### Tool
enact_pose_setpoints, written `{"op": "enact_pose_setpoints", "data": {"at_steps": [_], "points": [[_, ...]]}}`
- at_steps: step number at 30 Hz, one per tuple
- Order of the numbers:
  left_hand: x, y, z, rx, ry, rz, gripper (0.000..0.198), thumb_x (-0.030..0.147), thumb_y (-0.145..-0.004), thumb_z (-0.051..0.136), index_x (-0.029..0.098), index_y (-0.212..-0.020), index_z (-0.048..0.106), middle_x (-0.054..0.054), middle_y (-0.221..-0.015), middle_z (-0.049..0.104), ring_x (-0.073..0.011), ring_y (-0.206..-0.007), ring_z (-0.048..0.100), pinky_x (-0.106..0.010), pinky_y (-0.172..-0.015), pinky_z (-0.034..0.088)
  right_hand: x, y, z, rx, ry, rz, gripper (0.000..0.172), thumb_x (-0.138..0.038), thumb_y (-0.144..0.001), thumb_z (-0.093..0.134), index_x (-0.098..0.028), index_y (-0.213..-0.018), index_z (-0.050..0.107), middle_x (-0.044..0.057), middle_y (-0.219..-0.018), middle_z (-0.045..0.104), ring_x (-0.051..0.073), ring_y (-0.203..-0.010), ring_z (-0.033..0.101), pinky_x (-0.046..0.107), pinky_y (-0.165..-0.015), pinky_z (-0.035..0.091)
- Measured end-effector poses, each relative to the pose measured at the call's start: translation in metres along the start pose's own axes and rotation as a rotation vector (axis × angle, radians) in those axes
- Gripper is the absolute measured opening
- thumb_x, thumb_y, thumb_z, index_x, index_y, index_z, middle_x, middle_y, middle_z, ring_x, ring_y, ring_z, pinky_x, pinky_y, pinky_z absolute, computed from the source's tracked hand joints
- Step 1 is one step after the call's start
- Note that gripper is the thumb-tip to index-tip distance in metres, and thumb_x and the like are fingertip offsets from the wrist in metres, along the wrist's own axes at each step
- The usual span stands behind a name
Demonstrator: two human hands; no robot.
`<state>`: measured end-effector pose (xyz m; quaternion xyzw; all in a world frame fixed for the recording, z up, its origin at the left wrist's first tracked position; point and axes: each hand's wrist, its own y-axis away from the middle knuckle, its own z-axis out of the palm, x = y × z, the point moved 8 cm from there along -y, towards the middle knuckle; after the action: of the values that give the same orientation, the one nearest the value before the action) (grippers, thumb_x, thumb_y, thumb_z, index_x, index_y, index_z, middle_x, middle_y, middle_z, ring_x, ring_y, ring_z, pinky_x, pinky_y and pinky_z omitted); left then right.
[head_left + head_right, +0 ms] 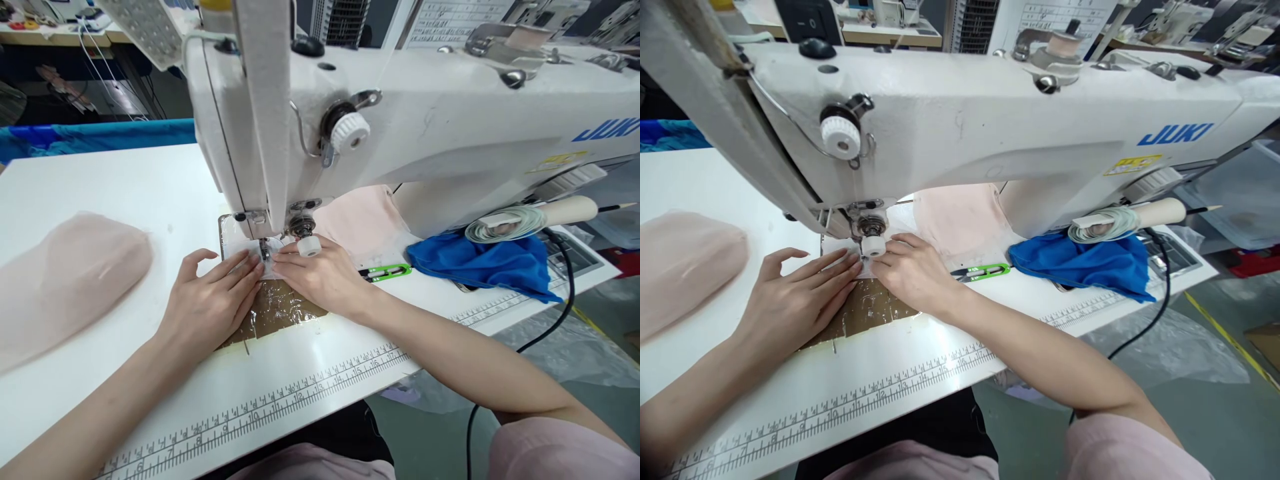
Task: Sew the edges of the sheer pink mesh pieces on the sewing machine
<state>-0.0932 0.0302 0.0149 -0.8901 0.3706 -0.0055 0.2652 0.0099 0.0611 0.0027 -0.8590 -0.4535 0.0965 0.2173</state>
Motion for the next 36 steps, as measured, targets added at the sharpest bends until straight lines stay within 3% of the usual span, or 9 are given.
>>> {"op": "enact_pose_setpoints", "data": {"at_steps": [6,14,32,36], "points": [[-0.0039,0.0002,0.0029,-0.01,-0.005,-0.014,0.025,0.015,-0.095,0.05,0.021,-0.115,0.064,-0.005,-0.114,0.072,-0.0251,-0.106,0.069,-0.047,-0.089,0.042,0.0077,-0.0024,0.0079,-0.072,-0.032,0.066,0.023,-0.009,-0.092,0.053,-0.022,-0.092,0.073,0.001,-0.092,0.077,0.017,-0.094,0.066,0.034,-0.09,0.048],[-0.0064,0.0012,0.0079,0.009,-0.011,-0.015,0.025,0.017,-0.095,0.051,0.016,-0.116,0.064,-0.008,-0.115,0.072,-0.025,-0.106,0.069,-0.048,-0.091,0.04,0.0107,-0.0049,0.0084,-0.051,-0.069,0.097,0.023,-0.009,-0.092,0.054,-0.021,-0.09,0.073,0.002,-0.093,0.076,0.017,-0.095,0.067,0.034,-0.092,0.048],[-0.0074,0.0006,0.0077,-0.003,-0.026,-0.023,0.028,0.02,-0.095,0.051,0.012,-0.12,0.061,-0.01,-0.12,0.07,-0.0248,-0.106,0.068,-0.048,-0.1,0.037,0.0075,-0.0073,0.0101,-0.098,0.119,0.026,0.026,-0.011,-0.096,0.048,-0.019,-0.092,0.072,0.001,-0.098,0.076,0.018,-0.097,0.065,0.033,-0.088,0.047],[-0.0039,-0.0014,0.0016,-0.028,-0.156,-0.057,0.035,0.028,-0.095,0.053,0.006,-0.12,0.06,-0.016,-0.117,0.07,-0.0282,-0.097,0.068,-0.045,-0.084,0.043,0.0065,-0.0065,0.004,-0.07,0.103,0.037,0.027,-0.009,-0.094,0.046,-0.017,-0.094,0.072,0.003,-0.098,0.076,0.019,-0.096,0.064,0.035,-0.091,0.045]]}}
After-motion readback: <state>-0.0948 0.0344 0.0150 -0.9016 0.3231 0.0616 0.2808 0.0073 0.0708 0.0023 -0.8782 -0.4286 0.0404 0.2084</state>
